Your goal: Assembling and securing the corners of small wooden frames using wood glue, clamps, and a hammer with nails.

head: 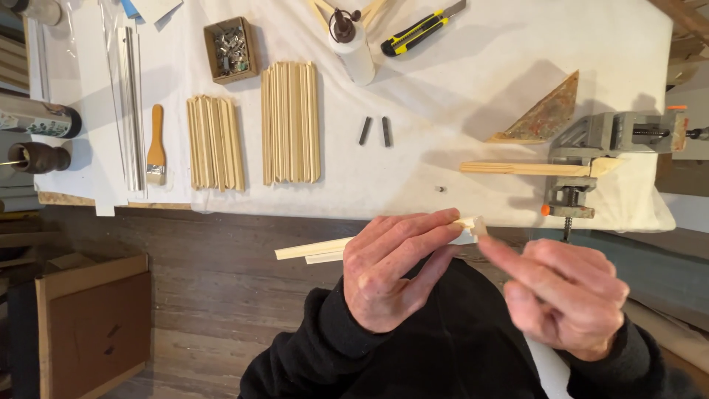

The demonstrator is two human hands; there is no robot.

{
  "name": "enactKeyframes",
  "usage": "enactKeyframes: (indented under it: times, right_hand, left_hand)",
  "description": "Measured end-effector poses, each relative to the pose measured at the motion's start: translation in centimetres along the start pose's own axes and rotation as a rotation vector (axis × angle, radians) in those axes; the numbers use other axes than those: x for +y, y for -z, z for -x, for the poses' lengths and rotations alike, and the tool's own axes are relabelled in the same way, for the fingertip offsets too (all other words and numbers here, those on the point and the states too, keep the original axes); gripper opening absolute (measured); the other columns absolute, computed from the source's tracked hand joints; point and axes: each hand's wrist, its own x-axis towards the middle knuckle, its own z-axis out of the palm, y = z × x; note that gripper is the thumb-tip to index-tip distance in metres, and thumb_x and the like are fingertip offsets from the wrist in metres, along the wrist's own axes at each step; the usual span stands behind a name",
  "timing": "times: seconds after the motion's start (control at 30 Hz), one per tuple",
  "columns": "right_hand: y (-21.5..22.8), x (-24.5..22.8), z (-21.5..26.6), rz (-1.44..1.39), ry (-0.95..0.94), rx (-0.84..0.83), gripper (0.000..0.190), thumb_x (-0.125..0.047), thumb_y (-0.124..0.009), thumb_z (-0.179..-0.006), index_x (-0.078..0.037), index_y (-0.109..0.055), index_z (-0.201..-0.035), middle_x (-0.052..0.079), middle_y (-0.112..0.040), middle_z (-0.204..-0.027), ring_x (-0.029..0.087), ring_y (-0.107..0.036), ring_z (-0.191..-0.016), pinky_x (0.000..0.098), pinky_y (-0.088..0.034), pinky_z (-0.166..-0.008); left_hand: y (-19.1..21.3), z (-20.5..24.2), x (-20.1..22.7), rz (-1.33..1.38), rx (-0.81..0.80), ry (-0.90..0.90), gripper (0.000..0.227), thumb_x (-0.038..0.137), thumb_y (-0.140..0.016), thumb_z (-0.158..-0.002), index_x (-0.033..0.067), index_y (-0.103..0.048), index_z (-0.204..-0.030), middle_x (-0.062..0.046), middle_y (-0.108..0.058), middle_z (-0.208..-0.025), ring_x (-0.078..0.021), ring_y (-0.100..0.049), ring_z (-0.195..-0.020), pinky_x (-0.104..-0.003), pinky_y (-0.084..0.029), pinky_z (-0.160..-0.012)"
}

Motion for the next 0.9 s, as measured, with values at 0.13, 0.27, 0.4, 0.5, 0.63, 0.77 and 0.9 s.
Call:
enactKeyframes:
  times: [0.13, 0.27, 0.4, 0.5, 0.63, 0.77, 0.9]
  right_hand:
    - [-0.5, -0.5, -0.2, -0.002, -0.038, 0.007, 0.048, 0.006, -0.061, -0.078, -0.002, -0.070, -0.125, 0.001, -0.050, -0.067, 0.011, -0.050, -0.054, 0.0299, -0.043, -0.051]
    - [-0.8, 0.2, 0.8, -0.044, -0.038, 0.009, 0.046, 0.007, -0.060, -0.081, -0.001, -0.070, -0.125, -0.003, -0.049, -0.061, 0.008, -0.048, -0.050, 0.0302, -0.042, -0.049]
    - [-0.9, 1.2, 1.9, -0.038, -0.080, -0.003, 0.044, 0.007, -0.060, -0.084, -0.002, -0.071, -0.126, -0.003, -0.049, -0.059, 0.009, -0.046, -0.050, 0.0299, -0.041, -0.048]
    - [-0.6, 1.0, 1.8, -0.049, -0.144, 0.028, 0.042, 0.007, -0.058, -0.087, -0.003, -0.072, -0.126, -0.003, -0.053, -0.061, 0.007, -0.047, -0.051, 0.0268, -0.041, -0.049]
    - [-0.4, 0.4, 0.5, -0.023, -0.210, 0.045, 0.041, 0.007, -0.057, -0.087, -0.002, -0.073, -0.124, 0.000, -0.055, -0.065, 0.008, -0.051, -0.053, 0.0256, -0.044, -0.053]
    - [-0.1, -0.4, -0.5, -0.004, -0.205, 0.019, 0.041, 0.009, -0.059, -0.083, -0.001, -0.074, -0.120, 0.002, -0.055, -0.062, 0.010, -0.052, -0.052, 0.0281, -0.045, -0.054]
    - [-0.1, -0.6, -1.0, 0.006, -0.184, 0.008, 0.045, 0.010, -0.057, -0.081, -0.003, -0.074, -0.120, 0.004, -0.055, -0.068, 0.012, -0.053, -0.057, 0.0276, -0.046, -0.057]
  left_hand:
    - [0.1, 0.1, -0.2, 0.017, 0.000, -0.004, 0.032, 0.001, -0.084, -0.089, 0.0044, -0.070, -0.117, -0.009, -0.074, -0.124, -0.0229, -0.076, -0.110, -0.033, -0.058, -0.091]
    - [0.2, 0.0, -0.2, 0.004, -0.012, 0.013, 0.032, 0.001, -0.083, -0.087, 0.0050, -0.071, -0.116, -0.009, -0.074, -0.123, -0.0224, -0.076, -0.109, -0.032, -0.058, -0.090]
    - [0.2, 0.0, -0.2, 0.017, -0.005, 0.013, 0.031, 0.002, -0.084, -0.088, 0.0046, -0.071, -0.115, -0.009, -0.074, -0.123, -0.0217, -0.076, -0.108, -0.032, -0.058, -0.090]
    - [0.2, -0.1, -0.2, 0.005, 0.000, 0.019, 0.030, 0.002, -0.085, -0.088, 0.0053, -0.071, -0.115, -0.008, -0.075, -0.122, -0.0209, -0.076, -0.107, -0.031, -0.057, -0.089]
    - [0.2, 0.0, -0.1, -0.003, -0.001, 0.022, 0.030, 0.002, -0.085, -0.088, 0.0057, -0.071, -0.114, -0.007, -0.075, -0.122, -0.0199, -0.076, -0.106, -0.031, -0.057, -0.088]
    - [0.2, 0.0, 0.0, -0.002, 0.000, 0.007, 0.031, 0.002, -0.084, -0.088, 0.0056, -0.070, -0.115, -0.008, -0.075, -0.123, -0.0208, -0.076, -0.108, -0.031, -0.058, -0.088]
    - [0.5, -0.2, 0.1, -0.009, 0.000, 0.018, 0.030, 0.002, -0.084, -0.088, 0.0048, -0.071, -0.114, -0.008, -0.075, -0.121, -0.0212, -0.076, -0.106, -0.032, -0.058, -0.088]
